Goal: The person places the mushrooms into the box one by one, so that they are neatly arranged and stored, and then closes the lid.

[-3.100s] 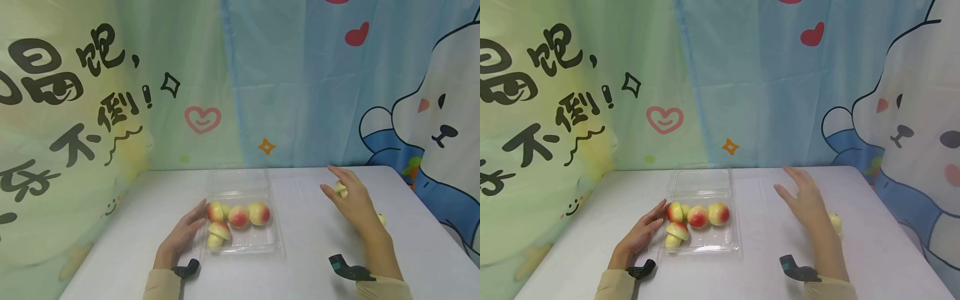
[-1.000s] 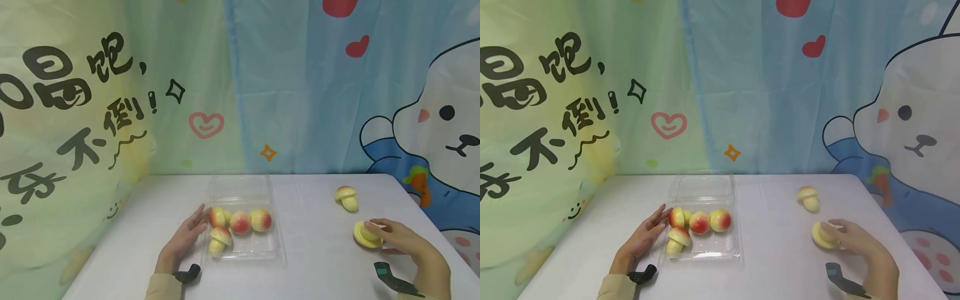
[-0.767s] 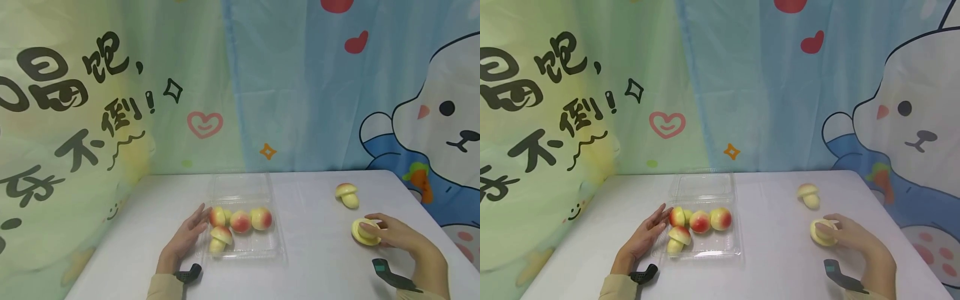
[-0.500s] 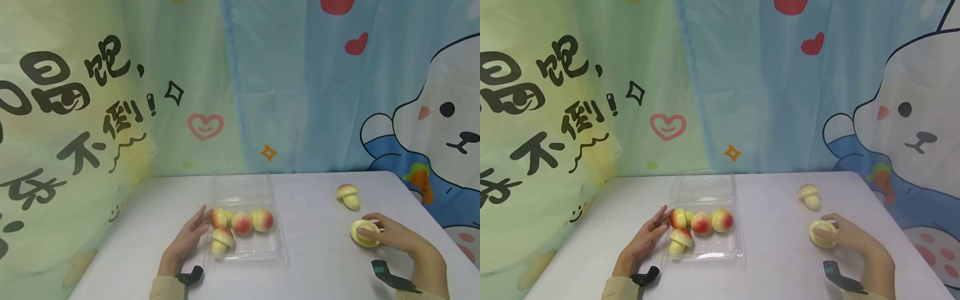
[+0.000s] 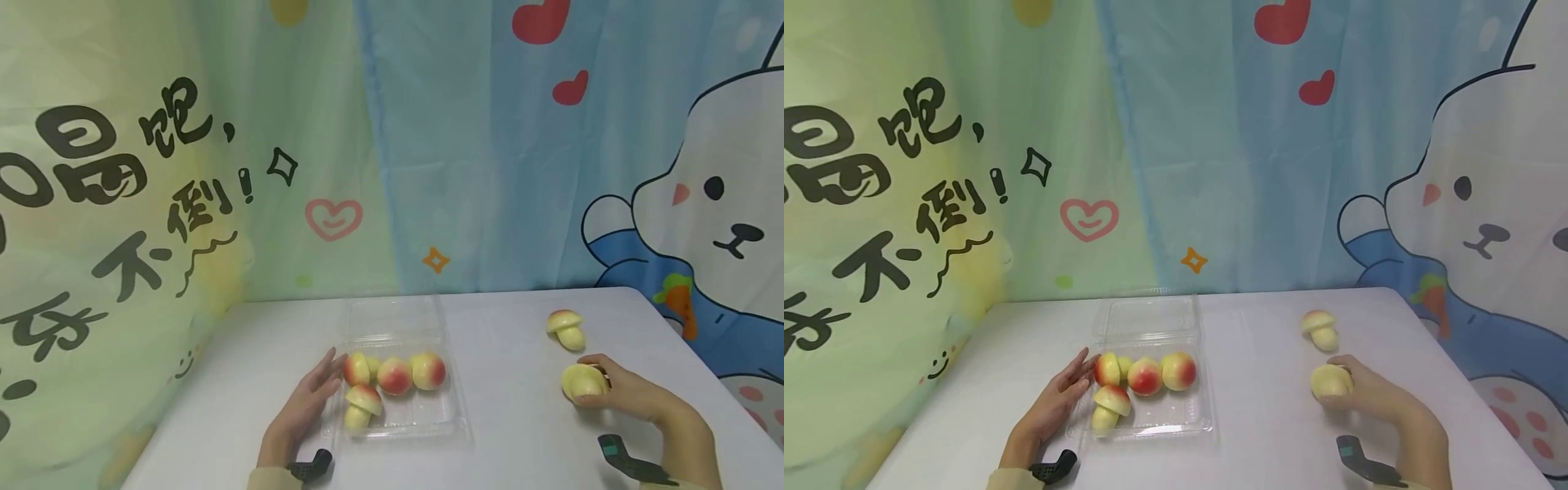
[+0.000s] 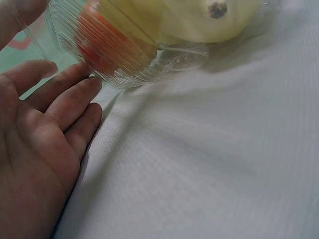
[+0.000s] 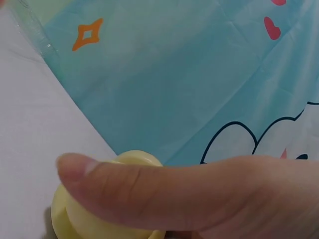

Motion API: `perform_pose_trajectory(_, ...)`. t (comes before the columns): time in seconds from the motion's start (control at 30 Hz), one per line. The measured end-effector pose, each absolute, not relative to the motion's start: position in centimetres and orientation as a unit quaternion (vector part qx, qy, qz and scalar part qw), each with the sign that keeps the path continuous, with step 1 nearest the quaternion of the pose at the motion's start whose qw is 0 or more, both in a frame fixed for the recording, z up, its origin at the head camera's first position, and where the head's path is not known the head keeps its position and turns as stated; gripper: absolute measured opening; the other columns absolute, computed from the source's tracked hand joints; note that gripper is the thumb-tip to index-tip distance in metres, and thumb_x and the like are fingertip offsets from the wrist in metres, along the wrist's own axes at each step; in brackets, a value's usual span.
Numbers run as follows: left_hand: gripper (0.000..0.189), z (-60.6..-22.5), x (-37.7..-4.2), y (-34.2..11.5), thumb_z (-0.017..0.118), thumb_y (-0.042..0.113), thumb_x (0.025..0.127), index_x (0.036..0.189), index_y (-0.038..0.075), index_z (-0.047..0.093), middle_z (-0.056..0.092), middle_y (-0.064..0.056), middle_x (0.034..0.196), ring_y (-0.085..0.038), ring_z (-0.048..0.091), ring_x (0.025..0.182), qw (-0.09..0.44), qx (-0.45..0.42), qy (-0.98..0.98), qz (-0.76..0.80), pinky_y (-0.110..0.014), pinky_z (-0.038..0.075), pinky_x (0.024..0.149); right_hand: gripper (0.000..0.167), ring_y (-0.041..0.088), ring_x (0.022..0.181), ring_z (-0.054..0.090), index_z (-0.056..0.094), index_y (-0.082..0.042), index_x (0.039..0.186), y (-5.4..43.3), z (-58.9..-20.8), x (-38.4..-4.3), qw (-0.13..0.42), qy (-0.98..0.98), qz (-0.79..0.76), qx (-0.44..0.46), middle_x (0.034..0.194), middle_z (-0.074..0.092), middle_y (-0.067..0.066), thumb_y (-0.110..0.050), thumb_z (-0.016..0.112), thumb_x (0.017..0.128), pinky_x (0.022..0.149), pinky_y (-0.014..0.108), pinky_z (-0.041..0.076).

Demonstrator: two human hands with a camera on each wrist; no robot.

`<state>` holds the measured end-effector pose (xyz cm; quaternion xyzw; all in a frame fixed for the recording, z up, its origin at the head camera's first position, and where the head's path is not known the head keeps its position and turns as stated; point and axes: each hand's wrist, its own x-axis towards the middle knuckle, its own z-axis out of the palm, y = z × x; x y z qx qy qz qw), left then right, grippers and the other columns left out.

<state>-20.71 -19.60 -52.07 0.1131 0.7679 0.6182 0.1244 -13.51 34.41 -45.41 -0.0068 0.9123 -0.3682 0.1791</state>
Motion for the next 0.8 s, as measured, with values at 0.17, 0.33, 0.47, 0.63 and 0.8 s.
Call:
perform_pose_trajectory(0.17,0.07,-52.0,-20.5,-19.4,0.058,0.024,0.094,0.153,0.019,0.02,0.039,-0.002,0.151,-0.028,0.029,0.143,0.119,0.107,0.767,0.621,-0.06,0.011,0.115,0.08,0.034,0.107,0.048,0.02,0.003,0.136,34.5,-45.8,-13.6,0.168,0.911,-0.374,-0.043,0.125,0.045,0.029,-0.031,0.07,0.084,0.086,0.052,0.044)
perform_pose_trajectory(0.33,0.068,-51.9,-20.5,-19.6,0.056,0.023,0.095,0.152,0.018,0.02,0.039,-0.002,0.151,-0.026,0.03,0.143,0.123,0.113,0.765,0.622,-0.059,0.009,0.116,0.083,0.038,0.107,0.041,0.021,-0.005,0.141,33.8,-46.7,-14.1,0.166,0.913,-0.372,-0.036,0.125,0.03,0.031,-0.029,0.072,0.08,0.083,0.056,0.042)
perform_pose_trajectory(0.47,0.067,-51.8,-20.6,-19.8,0.055,0.021,0.095,0.152,0.017,0.02,0.039,-0.003,0.151,-0.028,0.031,0.142,0.116,0.119,0.765,0.622,-0.059,0.009,0.116,0.081,0.04,0.106,0.037,0.024,-0.009,0.139,33.0,-47.1,-14.6,0.181,0.911,-0.37,-0.009,0.125,0.019,0.03,-0.03,0.072,0.078,0.082,0.056,0.043)
perform_pose_trajectory(0.63,0.068,-52.0,-20.6,-19.8,0.055,0.022,0.095,0.153,0.016,0.019,0.038,-0.005,0.152,-0.029,0.03,0.142,0.118,0.12,0.766,0.62,-0.06,0.009,0.115,0.079,0.044,0.107,0.036,0.024,-0.007,0.138,32.6,-47.0,-14.7,0.184,0.911,-0.369,0.002,0.126,0.016,0.032,-0.032,0.069,0.078,0.081,0.058,0.043)
perform_pose_trajectory(0.8,0.069,-51.9,-20.6,-19.6,0.056,0.024,0.095,0.153,0.016,0.019,0.039,-0.004,0.151,-0.029,0.031,0.142,0.118,0.117,0.771,0.615,-0.06,0.01,0.116,0.074,0.04,0.103,0.036,0.022,-0.004,0.138,32.4,-46.8,-14.6,0.186,0.908,-0.374,0.002,0.123,0.016,0.031,-0.027,0.062,0.079,0.077,0.047,0.043)
